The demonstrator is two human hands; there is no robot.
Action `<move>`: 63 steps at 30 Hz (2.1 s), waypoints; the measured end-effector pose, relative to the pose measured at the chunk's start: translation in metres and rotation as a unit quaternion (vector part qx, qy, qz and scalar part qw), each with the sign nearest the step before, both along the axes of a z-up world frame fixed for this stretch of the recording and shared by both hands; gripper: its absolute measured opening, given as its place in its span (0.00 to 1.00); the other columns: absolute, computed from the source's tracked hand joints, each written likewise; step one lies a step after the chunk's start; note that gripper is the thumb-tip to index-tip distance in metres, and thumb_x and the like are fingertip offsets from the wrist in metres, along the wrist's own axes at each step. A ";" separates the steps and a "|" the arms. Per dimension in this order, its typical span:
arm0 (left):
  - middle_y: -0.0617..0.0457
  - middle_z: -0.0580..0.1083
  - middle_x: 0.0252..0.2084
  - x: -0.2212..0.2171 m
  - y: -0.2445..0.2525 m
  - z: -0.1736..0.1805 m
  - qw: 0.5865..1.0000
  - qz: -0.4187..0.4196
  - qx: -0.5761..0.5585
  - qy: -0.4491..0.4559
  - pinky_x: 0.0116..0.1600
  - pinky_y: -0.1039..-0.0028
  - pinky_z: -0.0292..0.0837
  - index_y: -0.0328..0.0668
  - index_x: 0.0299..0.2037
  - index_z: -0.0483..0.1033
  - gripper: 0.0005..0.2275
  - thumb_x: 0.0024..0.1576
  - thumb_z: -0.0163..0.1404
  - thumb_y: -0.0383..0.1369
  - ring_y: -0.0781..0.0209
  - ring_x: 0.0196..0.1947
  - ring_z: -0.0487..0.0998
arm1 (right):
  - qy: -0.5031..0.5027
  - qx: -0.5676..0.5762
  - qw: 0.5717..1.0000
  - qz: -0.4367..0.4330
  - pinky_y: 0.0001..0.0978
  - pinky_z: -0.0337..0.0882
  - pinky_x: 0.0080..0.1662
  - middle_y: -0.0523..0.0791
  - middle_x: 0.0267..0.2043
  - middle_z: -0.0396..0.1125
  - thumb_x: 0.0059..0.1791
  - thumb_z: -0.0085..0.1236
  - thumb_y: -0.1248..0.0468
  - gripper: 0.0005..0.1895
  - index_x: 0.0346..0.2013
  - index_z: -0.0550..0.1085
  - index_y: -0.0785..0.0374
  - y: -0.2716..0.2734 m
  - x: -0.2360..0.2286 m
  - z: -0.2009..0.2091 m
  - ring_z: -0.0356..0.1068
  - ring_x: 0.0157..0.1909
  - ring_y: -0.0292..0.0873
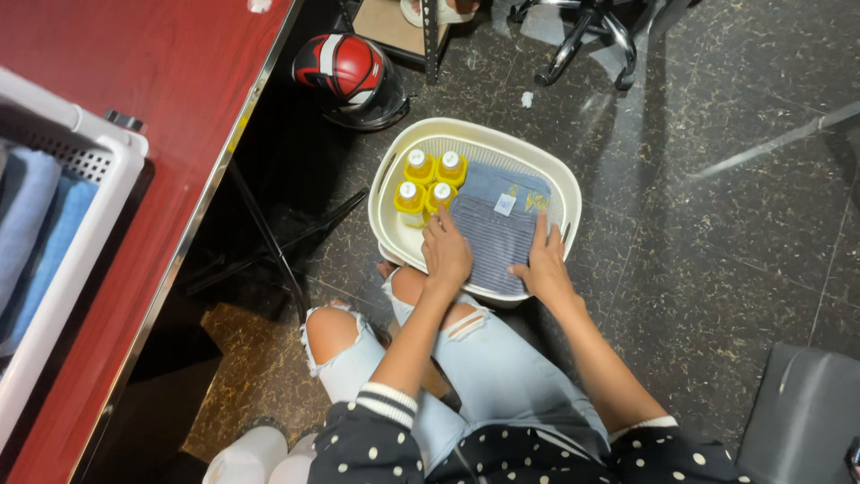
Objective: The person organizes spa items by taking bottles and folded towels from a rack and placing them into a white basket on their lap while sitting on the floor.
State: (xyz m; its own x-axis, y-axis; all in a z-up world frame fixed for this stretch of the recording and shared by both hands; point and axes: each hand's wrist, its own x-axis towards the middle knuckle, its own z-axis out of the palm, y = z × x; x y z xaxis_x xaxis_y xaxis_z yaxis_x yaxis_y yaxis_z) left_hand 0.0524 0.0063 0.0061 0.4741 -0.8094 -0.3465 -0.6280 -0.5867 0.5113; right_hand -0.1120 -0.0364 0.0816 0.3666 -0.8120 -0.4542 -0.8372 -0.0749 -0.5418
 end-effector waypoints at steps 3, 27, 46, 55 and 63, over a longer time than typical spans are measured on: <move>0.32 0.54 0.70 -0.007 -0.004 0.035 0.991 -0.115 -0.033 -0.055 0.70 0.44 0.55 0.35 0.74 0.50 0.36 0.54 0.56 0.25 0.30 0.72 0.52 | 0.067 -0.059 0.989 0.115 0.61 0.45 0.73 0.68 0.77 0.33 0.40 0.74 0.62 0.61 0.78 0.42 0.64 -0.014 0.004 0.001 0.36 0.78 0.68; 0.42 0.55 0.72 0.023 0.043 -0.016 0.971 -0.212 -0.037 0.104 0.71 0.47 0.49 0.47 0.70 0.61 0.28 0.57 0.51 0.35 0.36 0.71 0.53 | 0.172 -0.033 0.943 0.283 0.63 0.36 0.73 0.54 0.81 0.25 0.51 0.58 0.40 0.57 0.79 0.32 0.54 -0.040 0.012 -0.066 0.23 0.81 0.60; 0.30 0.66 0.65 0.183 0.345 0.282 0.848 0.368 -0.381 0.001 0.68 0.56 0.66 0.34 0.65 0.68 0.22 0.58 0.51 0.26 0.34 0.67 0.66 | -0.296 -0.075 0.816 0.491 0.59 0.60 0.67 0.57 0.66 0.64 0.53 0.53 0.50 0.36 0.73 0.57 0.61 0.131 0.278 0.204 0.59 0.70 0.62; 0.25 0.42 0.76 0.232 0.424 0.236 0.685 0.525 -0.500 0.072 0.76 0.49 0.46 0.28 0.74 0.44 0.31 0.62 0.43 0.27 0.30 0.75 0.45 | -0.324 0.192 0.789 0.485 0.35 0.79 0.37 0.60 0.65 0.64 0.55 0.48 0.60 0.28 0.70 0.62 0.66 0.238 0.433 0.148 0.78 0.43 0.50; 0.26 0.36 0.76 0.261 0.444 0.203 0.551 0.509 -0.631 0.198 0.73 0.44 0.49 0.34 0.76 0.44 0.32 0.61 0.44 0.23 0.32 0.75 0.48 | -0.225 0.144 0.812 0.519 0.37 0.77 0.24 0.61 0.60 0.65 0.56 0.46 0.54 0.33 0.73 0.53 0.64 0.282 0.461 0.167 0.77 0.26 0.53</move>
State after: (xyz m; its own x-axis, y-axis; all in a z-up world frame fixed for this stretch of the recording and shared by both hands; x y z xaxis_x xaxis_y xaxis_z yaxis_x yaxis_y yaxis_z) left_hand 0.3135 0.4499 0.2092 0.9945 0.0916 -0.0510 0.0045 0.4485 0.8938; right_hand 0.3490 0.2452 0.2486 0.9666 0.1577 -0.2018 -0.1169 -0.4295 -0.8955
